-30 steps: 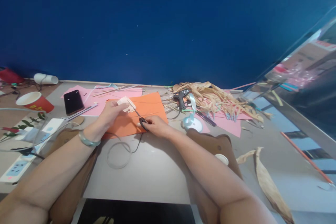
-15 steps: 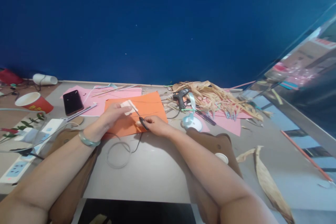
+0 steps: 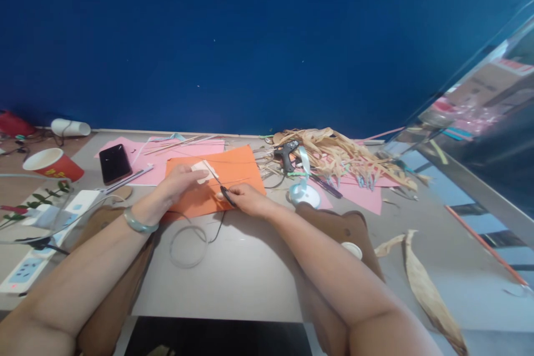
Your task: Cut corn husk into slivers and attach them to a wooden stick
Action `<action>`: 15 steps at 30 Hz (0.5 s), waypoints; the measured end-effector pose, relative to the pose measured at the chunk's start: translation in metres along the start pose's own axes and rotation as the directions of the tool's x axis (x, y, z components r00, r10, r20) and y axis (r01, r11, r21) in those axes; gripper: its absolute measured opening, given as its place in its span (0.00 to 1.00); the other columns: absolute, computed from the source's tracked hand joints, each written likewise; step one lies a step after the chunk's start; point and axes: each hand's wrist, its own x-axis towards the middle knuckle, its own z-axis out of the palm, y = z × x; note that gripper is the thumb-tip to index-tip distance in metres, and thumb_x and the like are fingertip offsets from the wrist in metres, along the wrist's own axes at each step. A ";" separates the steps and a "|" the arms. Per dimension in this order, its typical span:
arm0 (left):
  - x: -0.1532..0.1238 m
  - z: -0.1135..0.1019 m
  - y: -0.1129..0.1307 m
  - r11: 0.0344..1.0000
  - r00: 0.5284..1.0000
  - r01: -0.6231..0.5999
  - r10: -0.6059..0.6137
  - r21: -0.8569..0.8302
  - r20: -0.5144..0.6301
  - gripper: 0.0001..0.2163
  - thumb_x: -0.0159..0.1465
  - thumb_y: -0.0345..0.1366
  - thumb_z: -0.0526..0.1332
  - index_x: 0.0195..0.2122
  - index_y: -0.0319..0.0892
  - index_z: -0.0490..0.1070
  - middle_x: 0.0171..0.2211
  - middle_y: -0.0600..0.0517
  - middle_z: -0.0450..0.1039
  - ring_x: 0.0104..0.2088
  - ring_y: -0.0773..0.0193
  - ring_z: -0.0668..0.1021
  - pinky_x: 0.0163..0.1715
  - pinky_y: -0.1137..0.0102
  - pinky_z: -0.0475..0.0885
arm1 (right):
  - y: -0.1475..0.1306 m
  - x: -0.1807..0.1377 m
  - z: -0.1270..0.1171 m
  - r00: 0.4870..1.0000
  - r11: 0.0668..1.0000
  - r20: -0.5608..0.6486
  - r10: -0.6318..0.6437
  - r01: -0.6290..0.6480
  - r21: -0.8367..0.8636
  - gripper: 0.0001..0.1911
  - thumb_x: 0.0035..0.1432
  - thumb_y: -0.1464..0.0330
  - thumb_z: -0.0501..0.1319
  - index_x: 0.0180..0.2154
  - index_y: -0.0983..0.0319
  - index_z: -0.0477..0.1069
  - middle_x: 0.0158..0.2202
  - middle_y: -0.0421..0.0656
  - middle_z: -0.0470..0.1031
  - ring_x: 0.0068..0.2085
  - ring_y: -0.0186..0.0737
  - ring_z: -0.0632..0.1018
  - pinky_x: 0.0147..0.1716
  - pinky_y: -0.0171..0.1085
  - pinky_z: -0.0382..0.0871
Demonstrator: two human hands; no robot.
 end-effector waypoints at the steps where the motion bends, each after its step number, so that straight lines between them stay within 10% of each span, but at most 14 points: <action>1: 0.000 0.000 0.000 1.000 1.000 0.004 -0.004 0.000 -0.002 0.11 0.49 0.38 0.66 0.30 0.35 0.74 0.23 0.50 0.74 0.20 0.70 0.72 0.18 0.76 0.64 | 0.000 0.000 0.000 1.000 1.000 -0.003 0.001 -0.001 0.002 0.25 0.51 0.48 0.56 0.21 0.62 0.56 0.20 0.35 0.53 0.23 0.29 0.56 0.23 0.32 0.49; 15: -0.002 0.001 0.000 1.000 1.000 0.000 0.000 0.022 0.008 0.09 0.51 0.38 0.64 0.27 0.36 0.71 0.21 0.52 0.72 0.17 0.73 0.69 0.15 0.77 0.58 | -0.001 -0.001 0.003 0.996 0.999 -0.079 -0.036 0.035 -0.016 0.24 0.54 0.50 0.54 0.19 0.63 0.61 0.19 0.38 0.62 0.23 0.32 0.64 0.25 0.33 0.56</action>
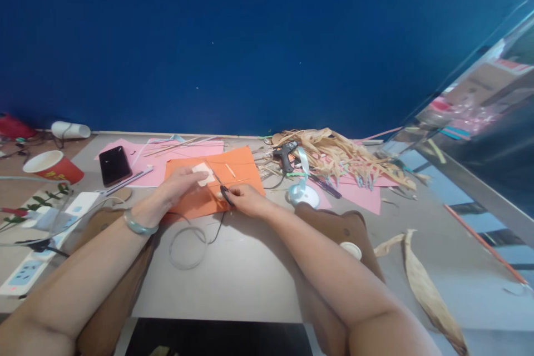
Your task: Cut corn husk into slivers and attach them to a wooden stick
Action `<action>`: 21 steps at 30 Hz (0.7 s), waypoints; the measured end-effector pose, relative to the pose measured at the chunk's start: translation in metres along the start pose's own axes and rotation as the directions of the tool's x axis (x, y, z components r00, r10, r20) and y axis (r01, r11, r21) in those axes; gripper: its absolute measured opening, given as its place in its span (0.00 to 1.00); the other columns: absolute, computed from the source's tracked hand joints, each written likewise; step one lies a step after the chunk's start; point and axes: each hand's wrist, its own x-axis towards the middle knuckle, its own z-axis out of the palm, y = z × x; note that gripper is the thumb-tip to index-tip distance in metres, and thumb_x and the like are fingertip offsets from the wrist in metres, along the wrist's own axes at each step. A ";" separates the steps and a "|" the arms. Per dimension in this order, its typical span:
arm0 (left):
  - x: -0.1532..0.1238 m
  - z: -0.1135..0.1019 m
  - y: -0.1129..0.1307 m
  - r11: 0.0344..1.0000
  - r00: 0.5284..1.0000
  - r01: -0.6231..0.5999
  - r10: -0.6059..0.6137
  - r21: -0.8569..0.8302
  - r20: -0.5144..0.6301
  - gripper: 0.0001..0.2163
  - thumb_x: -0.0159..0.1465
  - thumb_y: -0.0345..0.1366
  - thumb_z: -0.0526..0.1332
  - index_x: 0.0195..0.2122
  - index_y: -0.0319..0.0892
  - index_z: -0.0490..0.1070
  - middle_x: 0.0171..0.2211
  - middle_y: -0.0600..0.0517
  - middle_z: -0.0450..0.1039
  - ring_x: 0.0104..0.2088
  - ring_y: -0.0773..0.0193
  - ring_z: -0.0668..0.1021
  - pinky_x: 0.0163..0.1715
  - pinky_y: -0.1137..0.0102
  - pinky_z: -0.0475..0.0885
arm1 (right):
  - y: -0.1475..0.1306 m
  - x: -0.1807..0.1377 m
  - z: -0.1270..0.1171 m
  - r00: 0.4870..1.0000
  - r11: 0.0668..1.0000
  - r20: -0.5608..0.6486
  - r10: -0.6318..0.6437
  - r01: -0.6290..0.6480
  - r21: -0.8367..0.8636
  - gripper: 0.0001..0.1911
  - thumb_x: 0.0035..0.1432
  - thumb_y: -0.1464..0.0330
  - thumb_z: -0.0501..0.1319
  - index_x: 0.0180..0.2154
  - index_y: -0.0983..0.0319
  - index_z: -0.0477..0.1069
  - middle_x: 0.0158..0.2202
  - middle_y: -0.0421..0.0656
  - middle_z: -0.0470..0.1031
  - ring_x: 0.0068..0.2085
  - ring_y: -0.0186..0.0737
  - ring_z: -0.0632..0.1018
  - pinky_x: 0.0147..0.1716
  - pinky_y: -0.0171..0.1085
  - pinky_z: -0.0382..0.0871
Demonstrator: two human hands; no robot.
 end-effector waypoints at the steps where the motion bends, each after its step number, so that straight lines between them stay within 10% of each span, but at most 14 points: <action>1: -0.001 0.000 0.001 1.000 1.000 -0.016 0.015 -0.004 -0.009 0.09 0.52 0.38 0.64 0.27 0.36 0.70 0.20 0.52 0.71 0.16 0.74 0.68 0.15 0.77 0.57 | 0.001 0.000 0.001 0.999 1.000 -0.039 -0.013 0.013 0.000 0.24 0.54 0.51 0.55 0.19 0.63 0.60 0.19 0.38 0.62 0.23 0.31 0.64 0.25 0.32 0.56; 21: 0.001 -0.006 0.008 0.958 0.922 -0.288 0.282 0.017 -0.264 0.07 0.53 0.36 0.61 0.24 0.39 0.66 0.14 0.58 0.64 0.13 0.75 0.62 0.15 0.77 0.55 | 0.011 0.004 0.003 0.985 0.997 -0.160 -0.069 0.071 0.006 0.22 0.46 0.54 0.61 0.22 0.61 0.51 0.21 0.34 0.54 0.24 0.28 0.57 0.23 0.31 0.51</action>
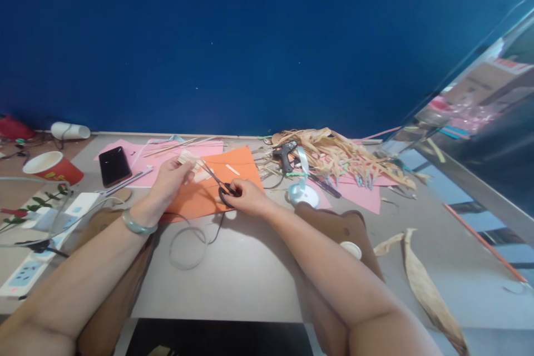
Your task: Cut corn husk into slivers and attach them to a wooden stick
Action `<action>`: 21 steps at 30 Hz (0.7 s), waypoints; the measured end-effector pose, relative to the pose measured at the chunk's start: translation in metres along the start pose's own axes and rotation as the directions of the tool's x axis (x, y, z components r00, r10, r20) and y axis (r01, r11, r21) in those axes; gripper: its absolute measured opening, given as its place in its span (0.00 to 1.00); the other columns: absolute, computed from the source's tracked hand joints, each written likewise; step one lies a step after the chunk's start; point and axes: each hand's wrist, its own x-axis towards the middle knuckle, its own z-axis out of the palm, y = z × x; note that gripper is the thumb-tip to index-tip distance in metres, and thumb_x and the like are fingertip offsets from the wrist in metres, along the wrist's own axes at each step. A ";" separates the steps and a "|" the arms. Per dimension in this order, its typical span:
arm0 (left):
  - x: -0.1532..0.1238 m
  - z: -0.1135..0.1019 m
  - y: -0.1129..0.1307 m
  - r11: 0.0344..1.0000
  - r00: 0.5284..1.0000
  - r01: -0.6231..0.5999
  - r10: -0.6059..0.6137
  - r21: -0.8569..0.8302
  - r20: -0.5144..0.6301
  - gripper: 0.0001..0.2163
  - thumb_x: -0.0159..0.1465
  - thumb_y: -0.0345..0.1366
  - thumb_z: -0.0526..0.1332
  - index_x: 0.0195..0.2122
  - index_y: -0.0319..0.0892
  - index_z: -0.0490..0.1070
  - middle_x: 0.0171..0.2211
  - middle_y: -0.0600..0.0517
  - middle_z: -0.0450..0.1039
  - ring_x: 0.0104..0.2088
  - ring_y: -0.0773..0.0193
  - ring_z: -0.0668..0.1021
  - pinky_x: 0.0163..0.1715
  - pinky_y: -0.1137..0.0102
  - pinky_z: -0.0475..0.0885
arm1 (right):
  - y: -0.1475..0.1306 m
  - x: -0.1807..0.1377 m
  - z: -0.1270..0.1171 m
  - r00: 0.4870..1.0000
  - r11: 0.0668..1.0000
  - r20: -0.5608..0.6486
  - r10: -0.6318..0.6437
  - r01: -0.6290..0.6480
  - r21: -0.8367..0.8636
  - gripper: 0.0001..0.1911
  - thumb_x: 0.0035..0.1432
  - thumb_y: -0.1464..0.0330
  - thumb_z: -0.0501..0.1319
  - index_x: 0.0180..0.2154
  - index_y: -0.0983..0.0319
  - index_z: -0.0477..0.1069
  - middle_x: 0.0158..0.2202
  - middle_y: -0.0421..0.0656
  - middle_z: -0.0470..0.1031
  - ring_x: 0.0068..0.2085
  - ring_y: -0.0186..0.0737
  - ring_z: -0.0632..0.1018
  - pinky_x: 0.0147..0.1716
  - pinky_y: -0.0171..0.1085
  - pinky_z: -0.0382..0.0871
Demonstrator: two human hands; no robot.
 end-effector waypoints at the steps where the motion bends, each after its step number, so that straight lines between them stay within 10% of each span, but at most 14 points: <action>1: 0.000 0.000 0.000 1.000 1.000 -0.006 0.006 -0.004 -0.005 0.07 0.53 0.37 0.61 0.24 0.39 0.66 0.14 0.58 0.64 0.13 0.75 0.62 0.15 0.77 0.55 | 0.000 0.000 0.000 1.000 1.000 -0.007 -0.004 0.004 0.003 0.22 0.46 0.54 0.61 0.22 0.61 0.51 0.21 0.34 0.54 0.24 0.28 0.57 0.23 0.31 0.51; 9: 0.004 -0.003 -0.003 0.995 0.995 -0.072 0.067 -0.071 -0.075 0.08 0.54 0.39 0.62 0.27 0.39 0.67 0.14 0.59 0.62 0.14 0.75 0.62 0.15 0.77 0.53 | 0.001 0.000 -0.001 1.000 1.000 -0.007 -0.014 0.014 0.008 0.21 0.47 0.56 0.61 0.22 0.60 0.51 0.21 0.34 0.54 0.24 0.29 0.57 0.23 0.31 0.51; 21: 0.000 0.000 -0.012 1.000 0.989 0.029 -0.028 -0.005 0.148 0.11 0.53 0.42 0.64 0.27 0.38 0.68 0.15 0.58 0.63 0.15 0.74 0.63 0.16 0.77 0.54 | 0.005 0.004 0.000 0.996 0.995 0.088 -0.013 0.004 0.097 0.21 0.49 0.55 0.60 0.21 0.61 0.52 0.20 0.34 0.56 0.24 0.29 0.59 0.23 0.31 0.51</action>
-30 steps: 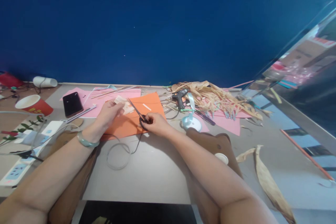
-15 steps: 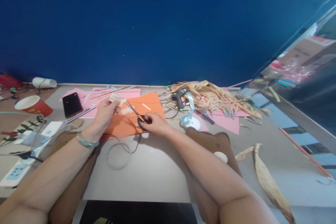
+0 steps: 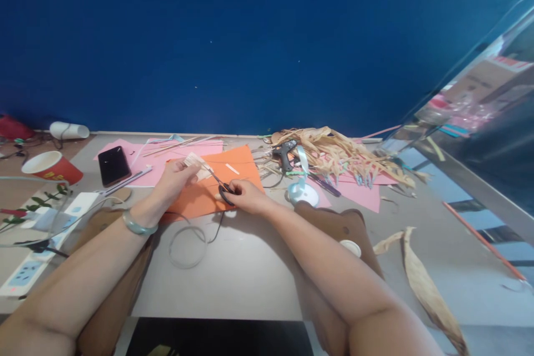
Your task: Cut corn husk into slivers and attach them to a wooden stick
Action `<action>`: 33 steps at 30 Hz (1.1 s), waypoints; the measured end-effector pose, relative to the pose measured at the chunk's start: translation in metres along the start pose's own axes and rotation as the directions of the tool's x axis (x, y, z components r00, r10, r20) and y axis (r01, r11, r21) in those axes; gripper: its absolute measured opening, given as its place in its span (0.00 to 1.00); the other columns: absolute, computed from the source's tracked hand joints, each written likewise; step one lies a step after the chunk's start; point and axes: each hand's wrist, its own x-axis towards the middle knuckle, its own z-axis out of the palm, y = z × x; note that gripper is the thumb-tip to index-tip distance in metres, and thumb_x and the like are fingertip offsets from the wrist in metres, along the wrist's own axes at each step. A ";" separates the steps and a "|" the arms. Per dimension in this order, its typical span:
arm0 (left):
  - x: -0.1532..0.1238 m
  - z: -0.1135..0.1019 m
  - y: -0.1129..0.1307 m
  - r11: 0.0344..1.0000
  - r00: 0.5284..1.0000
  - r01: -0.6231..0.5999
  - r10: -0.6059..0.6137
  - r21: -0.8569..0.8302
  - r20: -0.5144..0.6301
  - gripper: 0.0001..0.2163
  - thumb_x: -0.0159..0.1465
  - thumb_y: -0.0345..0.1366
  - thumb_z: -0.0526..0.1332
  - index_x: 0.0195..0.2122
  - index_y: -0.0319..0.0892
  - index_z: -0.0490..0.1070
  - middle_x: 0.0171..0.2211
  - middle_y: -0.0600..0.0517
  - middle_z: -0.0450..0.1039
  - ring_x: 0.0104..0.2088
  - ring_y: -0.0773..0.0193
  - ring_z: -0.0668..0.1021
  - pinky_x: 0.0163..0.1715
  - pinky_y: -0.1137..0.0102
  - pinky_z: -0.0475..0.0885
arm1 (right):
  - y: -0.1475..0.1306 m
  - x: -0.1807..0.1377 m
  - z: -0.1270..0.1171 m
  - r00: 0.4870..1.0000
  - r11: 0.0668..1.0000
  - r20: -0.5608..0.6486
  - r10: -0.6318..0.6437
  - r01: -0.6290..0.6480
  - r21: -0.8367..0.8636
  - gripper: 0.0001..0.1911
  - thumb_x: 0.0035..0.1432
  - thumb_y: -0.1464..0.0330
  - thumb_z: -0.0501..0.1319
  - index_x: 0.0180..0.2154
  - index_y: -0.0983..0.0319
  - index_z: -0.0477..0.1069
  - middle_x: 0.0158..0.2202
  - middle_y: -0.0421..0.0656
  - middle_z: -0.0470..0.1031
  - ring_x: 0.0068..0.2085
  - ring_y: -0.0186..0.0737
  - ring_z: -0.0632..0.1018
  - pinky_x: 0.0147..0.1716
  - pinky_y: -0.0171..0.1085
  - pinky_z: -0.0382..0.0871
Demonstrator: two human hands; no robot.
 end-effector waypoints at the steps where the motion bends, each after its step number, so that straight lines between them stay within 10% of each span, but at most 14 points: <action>1: 0.000 0.000 0.000 1.000 1.000 0.003 -0.003 -0.003 0.009 0.11 0.53 0.42 0.64 0.27 0.38 0.69 0.15 0.58 0.63 0.15 0.74 0.63 0.16 0.77 0.55 | 0.000 0.000 0.000 1.000 1.000 0.001 0.001 -0.001 0.006 0.21 0.49 0.55 0.60 0.21 0.61 0.52 0.20 0.34 0.56 0.24 0.29 0.59 0.23 0.31 0.50; 33: -0.003 0.002 0.009 0.982 0.979 0.187 -0.187 0.007 0.080 0.08 0.52 0.37 0.63 0.27 0.36 0.69 0.16 0.56 0.64 0.15 0.75 0.64 0.15 0.78 0.53 | 0.005 0.000 -0.003 0.998 1.000 0.053 -0.028 0.027 0.012 0.21 0.54 0.56 0.58 0.21 0.61 0.51 0.20 0.34 0.53 0.23 0.28 0.57 0.23 0.31 0.49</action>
